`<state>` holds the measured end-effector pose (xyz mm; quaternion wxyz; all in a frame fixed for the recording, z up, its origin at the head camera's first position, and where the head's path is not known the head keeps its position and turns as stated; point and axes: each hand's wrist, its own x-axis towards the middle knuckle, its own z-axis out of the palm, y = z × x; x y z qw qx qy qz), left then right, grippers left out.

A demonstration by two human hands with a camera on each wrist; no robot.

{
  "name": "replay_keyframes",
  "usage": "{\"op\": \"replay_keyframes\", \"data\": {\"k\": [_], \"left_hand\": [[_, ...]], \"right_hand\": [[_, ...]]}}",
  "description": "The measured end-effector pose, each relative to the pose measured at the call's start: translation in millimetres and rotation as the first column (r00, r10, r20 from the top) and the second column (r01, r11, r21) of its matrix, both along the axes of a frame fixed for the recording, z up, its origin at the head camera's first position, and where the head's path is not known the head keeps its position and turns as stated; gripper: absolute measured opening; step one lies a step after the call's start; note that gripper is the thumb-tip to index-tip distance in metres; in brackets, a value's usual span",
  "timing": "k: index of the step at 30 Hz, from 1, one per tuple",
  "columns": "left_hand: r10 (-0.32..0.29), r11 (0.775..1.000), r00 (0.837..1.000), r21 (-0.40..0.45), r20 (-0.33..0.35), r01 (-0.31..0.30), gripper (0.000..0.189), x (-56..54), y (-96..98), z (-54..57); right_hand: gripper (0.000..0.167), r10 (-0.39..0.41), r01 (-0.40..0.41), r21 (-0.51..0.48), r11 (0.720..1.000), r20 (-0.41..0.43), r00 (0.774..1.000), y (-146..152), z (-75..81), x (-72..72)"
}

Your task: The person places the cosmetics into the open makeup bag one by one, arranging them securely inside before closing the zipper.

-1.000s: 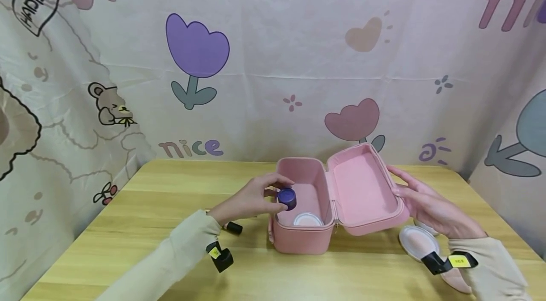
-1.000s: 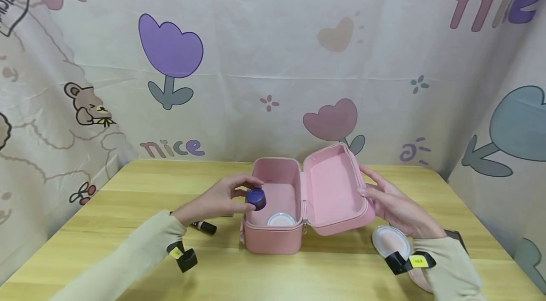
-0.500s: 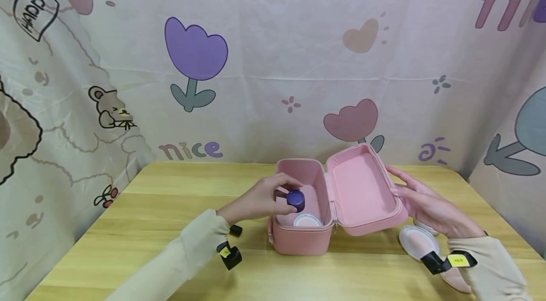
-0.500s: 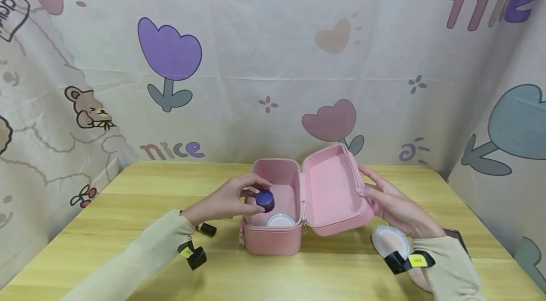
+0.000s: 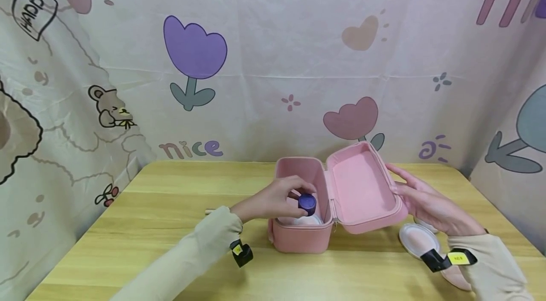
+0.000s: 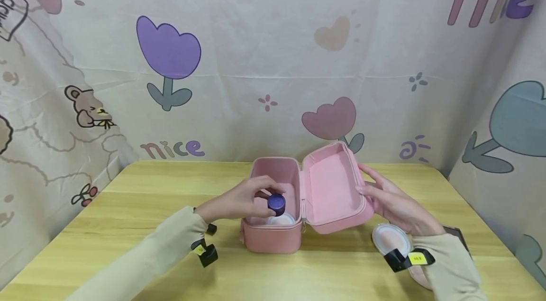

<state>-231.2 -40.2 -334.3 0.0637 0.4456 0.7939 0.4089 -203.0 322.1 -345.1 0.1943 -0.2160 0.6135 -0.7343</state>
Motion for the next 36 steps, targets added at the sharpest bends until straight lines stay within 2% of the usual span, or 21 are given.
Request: {"op": "replay_keyframes", "data": {"k": [6,12,17,30,34,36], "left_hand": [[0.004,0.998,0.999,-0.06,-0.037,-0.006,0.041,0.9,10.3,-3.6],[-0.009,0.999,0.999,-0.053,-0.049,0.007,0.041,-0.1,13.3,-2.9],[-0.015,0.998,0.999,-0.054,-0.032,0.013,0.041,0.0,13.7,-2.7],[-0.033,0.998,0.999,-0.062,-0.044,0.03,0.039,-1.5,14.4,-5.9],[0.012,0.992,0.993,-0.122,-0.121,-0.027,0.038,0.0,13.3,-5.3],[0.046,0.986,0.989,-0.154,-0.138,-0.067,0.038,1.5,12.4,-4.6]], "right_hand": [[0.075,-0.028,0.028,0.037,0.999,-0.001,1.0,-1,1.5,0.6],[0.075,-0.065,0.066,0.079,0.995,-0.016,0.998,-3,6.4,-0.3],[0.075,-0.06,0.061,0.085,0.995,-0.021,0.998,-2,7.3,0.2],[0.075,-0.066,0.067,0.09,0.994,-0.019,0.998,-2,4.7,0.8],[0.074,-0.071,0.072,0.093,0.993,-0.012,0.997,-2,3.5,0.7],[0.074,-0.068,0.068,0.093,0.993,-0.011,0.998,-2,3.1,0.7]]}}
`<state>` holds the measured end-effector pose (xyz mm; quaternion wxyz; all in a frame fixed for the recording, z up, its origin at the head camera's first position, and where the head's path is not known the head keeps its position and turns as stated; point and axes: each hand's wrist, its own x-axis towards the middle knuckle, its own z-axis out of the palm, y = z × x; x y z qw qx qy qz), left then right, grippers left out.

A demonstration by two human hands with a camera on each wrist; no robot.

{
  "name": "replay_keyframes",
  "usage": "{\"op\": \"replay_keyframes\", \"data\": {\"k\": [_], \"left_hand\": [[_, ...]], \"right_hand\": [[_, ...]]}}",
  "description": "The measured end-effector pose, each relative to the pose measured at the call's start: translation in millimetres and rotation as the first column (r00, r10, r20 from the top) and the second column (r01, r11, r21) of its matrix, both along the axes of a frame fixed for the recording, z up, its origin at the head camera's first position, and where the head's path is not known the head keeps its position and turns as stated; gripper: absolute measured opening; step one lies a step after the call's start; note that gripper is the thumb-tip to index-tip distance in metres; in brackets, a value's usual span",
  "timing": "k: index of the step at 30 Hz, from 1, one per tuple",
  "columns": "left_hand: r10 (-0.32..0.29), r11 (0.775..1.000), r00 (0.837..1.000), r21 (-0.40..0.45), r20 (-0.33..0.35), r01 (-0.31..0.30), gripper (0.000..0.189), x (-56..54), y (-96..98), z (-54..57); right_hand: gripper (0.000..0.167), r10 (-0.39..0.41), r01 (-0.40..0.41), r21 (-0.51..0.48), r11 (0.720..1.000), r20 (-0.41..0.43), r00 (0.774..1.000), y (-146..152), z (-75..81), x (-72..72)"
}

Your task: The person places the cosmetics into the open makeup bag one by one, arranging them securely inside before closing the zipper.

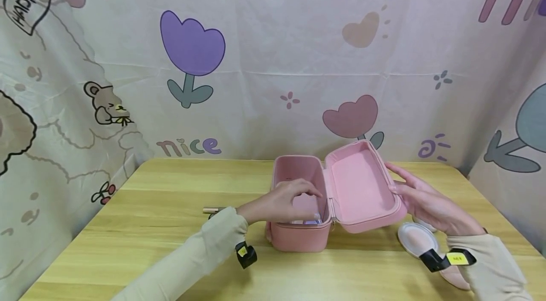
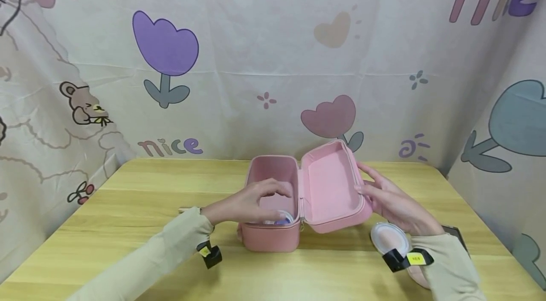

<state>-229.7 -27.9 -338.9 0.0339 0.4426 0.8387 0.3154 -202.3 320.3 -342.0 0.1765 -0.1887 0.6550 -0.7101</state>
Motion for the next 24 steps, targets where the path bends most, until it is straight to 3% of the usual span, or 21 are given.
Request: {"op": "replay_keyframes", "data": {"k": [4,12,21,24], "left_hand": [[0.039,0.999,0.998,0.002,0.04,-0.039,0.035,1.6,-1.1,1.2],[-0.014,0.997,0.996,0.078,0.086,0.008,0.033,-0.5,-1.2,-1.8],[-0.03,0.994,0.998,0.103,0.06,0.024,0.035,-0.3,-0.8,-3.2],[-0.037,0.994,0.999,0.102,0.015,0.035,0.036,-0.2,-0.1,-4.2]], "right_hand": [[0.074,-0.009,0.009,0.014,1.0,0.0,1.0,-0.1,-0.1,0.1],[0.074,-0.001,0.001,0.007,1.0,-0.002,1.0,0.1,0.0,0.0],[0.075,0.038,-0.038,-0.045,0.998,0.004,0.999,-0.5,0.0,-0.4],[0.075,0.041,-0.041,-0.055,0.998,0.006,0.999,-0.4,0.1,-0.5]]}}
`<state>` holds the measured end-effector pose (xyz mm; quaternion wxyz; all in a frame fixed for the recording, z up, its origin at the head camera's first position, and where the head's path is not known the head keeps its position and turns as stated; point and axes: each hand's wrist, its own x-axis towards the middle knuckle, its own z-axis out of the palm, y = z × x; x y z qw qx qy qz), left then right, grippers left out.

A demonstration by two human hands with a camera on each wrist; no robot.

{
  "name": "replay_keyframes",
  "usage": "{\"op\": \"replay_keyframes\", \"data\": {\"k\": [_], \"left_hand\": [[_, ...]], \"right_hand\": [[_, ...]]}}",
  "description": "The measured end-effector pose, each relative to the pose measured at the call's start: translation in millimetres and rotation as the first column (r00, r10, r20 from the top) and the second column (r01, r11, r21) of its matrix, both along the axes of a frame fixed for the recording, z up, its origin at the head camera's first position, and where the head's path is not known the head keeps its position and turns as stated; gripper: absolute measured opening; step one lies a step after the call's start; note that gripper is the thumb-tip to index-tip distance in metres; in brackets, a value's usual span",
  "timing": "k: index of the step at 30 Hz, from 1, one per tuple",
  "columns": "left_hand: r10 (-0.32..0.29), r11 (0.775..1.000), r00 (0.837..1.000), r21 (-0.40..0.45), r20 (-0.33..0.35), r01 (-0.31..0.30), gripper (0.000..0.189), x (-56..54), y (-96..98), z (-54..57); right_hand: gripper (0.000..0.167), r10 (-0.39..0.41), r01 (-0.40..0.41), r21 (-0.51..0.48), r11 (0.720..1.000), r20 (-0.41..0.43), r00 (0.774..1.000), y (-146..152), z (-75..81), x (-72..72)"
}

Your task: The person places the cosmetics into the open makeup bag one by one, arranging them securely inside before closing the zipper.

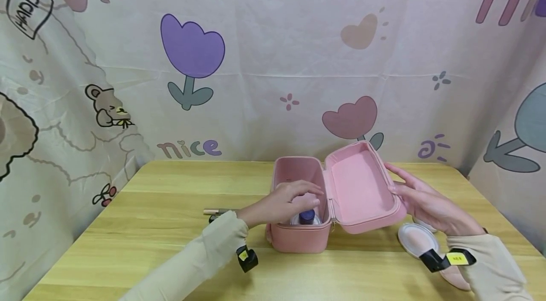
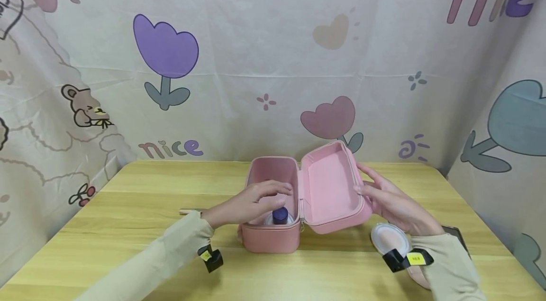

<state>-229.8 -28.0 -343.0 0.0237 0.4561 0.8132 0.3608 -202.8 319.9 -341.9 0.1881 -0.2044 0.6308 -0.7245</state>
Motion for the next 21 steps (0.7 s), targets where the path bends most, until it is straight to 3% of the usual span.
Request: {"op": "replay_keyframes", "data": {"k": [8,13,21], "left_hand": [[0.024,1.0,0.994,-0.015,-0.106,-0.026,0.041,8.3,4.6,-4.2],[0.066,0.992,0.99,0.111,-0.126,-0.052,0.037,10.7,3.6,-9.2],[0.154,0.95,0.985,0.288,-0.082,-0.124,0.036,10.5,1.4,-13.8]], "right_hand": [[0.075,0.009,-0.009,-0.014,1.0,0.004,1.0,0,-0.6,0.2],[0.074,0.012,-0.012,-0.013,1.0,-0.001,1.0,2,-1.5,0.5],[0.075,-0.016,0.016,0.029,0.999,-0.003,1.0,0,-0.9,1.2]]}}
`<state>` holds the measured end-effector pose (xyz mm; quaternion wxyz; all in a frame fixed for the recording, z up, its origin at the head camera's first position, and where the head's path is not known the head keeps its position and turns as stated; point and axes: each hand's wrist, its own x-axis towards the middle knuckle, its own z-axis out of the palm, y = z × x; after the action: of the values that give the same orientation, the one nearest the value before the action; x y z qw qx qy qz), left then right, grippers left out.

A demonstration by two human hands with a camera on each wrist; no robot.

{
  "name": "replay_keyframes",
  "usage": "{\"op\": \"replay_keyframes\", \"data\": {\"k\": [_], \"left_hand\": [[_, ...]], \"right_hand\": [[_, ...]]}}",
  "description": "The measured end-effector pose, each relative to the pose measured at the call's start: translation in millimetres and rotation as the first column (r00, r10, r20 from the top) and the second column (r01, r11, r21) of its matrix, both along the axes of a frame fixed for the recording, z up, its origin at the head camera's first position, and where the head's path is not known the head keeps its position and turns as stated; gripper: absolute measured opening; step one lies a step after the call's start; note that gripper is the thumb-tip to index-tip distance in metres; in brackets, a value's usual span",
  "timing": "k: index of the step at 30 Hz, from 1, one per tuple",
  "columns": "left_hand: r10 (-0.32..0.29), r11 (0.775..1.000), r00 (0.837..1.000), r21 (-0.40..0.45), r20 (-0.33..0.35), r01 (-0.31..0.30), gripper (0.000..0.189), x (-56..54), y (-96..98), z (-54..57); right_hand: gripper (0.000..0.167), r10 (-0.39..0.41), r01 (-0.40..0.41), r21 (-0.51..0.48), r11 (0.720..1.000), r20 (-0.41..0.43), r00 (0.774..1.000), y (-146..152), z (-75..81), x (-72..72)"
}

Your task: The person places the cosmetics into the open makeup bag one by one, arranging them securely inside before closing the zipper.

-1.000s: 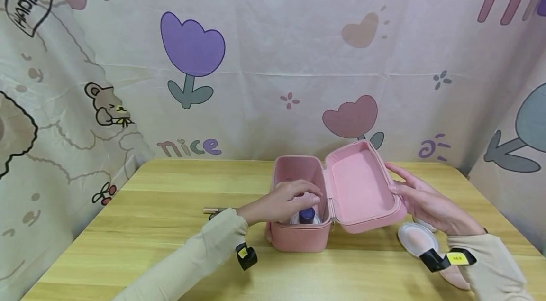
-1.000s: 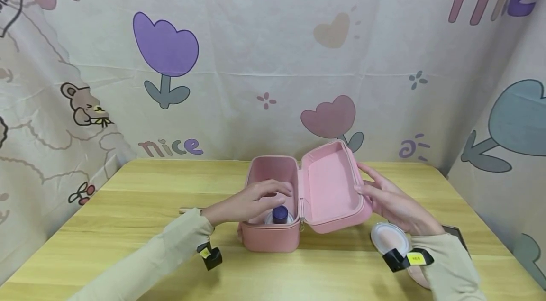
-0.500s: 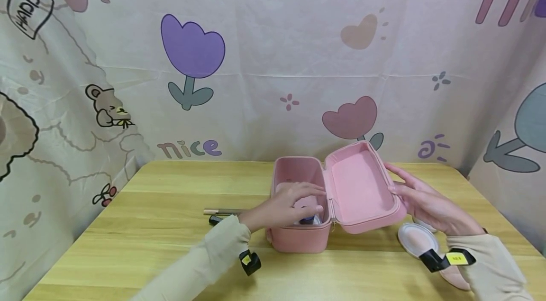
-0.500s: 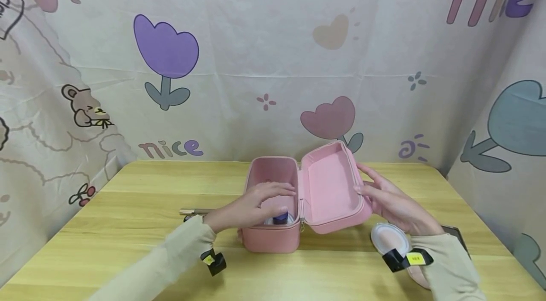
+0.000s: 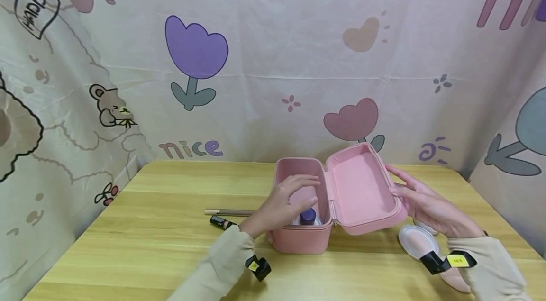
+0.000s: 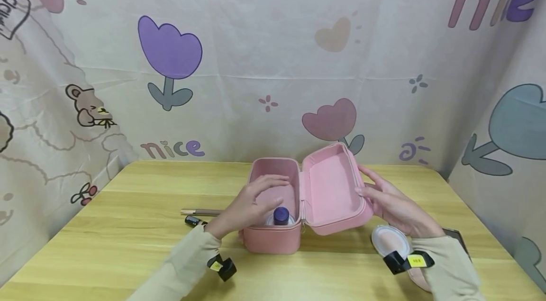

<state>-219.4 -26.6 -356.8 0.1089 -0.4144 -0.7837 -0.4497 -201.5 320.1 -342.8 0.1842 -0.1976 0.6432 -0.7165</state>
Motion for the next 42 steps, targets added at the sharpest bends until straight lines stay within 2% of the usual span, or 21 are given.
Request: {"op": "replay_keyframes", "data": {"k": [7,11,15,18,21,25,30,36,42], "left_hand": [[0.015,0.993,1.0,0.116,-0.005,-0.014,0.034,-2.2,-3.7,5.9],[0.04,0.983,0.998,0.176,0.049,-0.048,0.034,-3.1,-15.7,14.9],[0.083,0.972,0.993,0.212,0.079,-0.098,0.034,-8.1,-35.4,22.7],[0.112,0.964,0.99,0.233,0.088,-0.13,0.033,-13.5,-56.8,23.5],[0.117,0.954,0.981,0.256,0.154,-0.154,0.034,-20.2,-76.6,21.3],[0.108,0.954,0.958,0.244,0.267,-0.176,0.038,-29.0,-92.1,18.2],[0.114,0.96,0.936,0.206,0.333,-0.19,0.043,-34.3,-107.8,15.2],[0.141,0.968,0.923,0.147,0.357,-0.204,0.044,-32.6,-127.8,11.6],[0.194,0.971,0.915,0.061,0.353,-0.229,0.042,-29.4,-145.9,-0.4]], "right_hand": [[0.073,0.003,-0.003,-0.013,1.0,0.005,1.0,0,-0.2,0.7],[0.073,-0.007,0.007,-0.005,1.0,0.007,1.0,-1,1.0,0.8],[0.074,-0.034,0.034,0.019,0.999,0.006,0.999,-3,3.8,1.0],[0.075,-0.035,0.034,0.031,0.999,0.011,0.999,-9,5.1,-0.6],[0.075,-0.028,0.028,0.034,0.999,0.006,1.0,-12,5.0,-1.5],[0.074,-0.022,0.023,0.023,0.999,-0.014,1.0,-8,3.9,1.6],[0.074,-0.013,0.013,0.004,1.0,-0.013,1.0,-4,2.6,2.9],[0.074,-0.01,0.01,-0.006,1.0,-0.006,1.0,-4,2.0,2.2],[0.073,-0.009,0.009,-0.012,1.0,-0.003,1.0,-3,1.4,2.3]]}}
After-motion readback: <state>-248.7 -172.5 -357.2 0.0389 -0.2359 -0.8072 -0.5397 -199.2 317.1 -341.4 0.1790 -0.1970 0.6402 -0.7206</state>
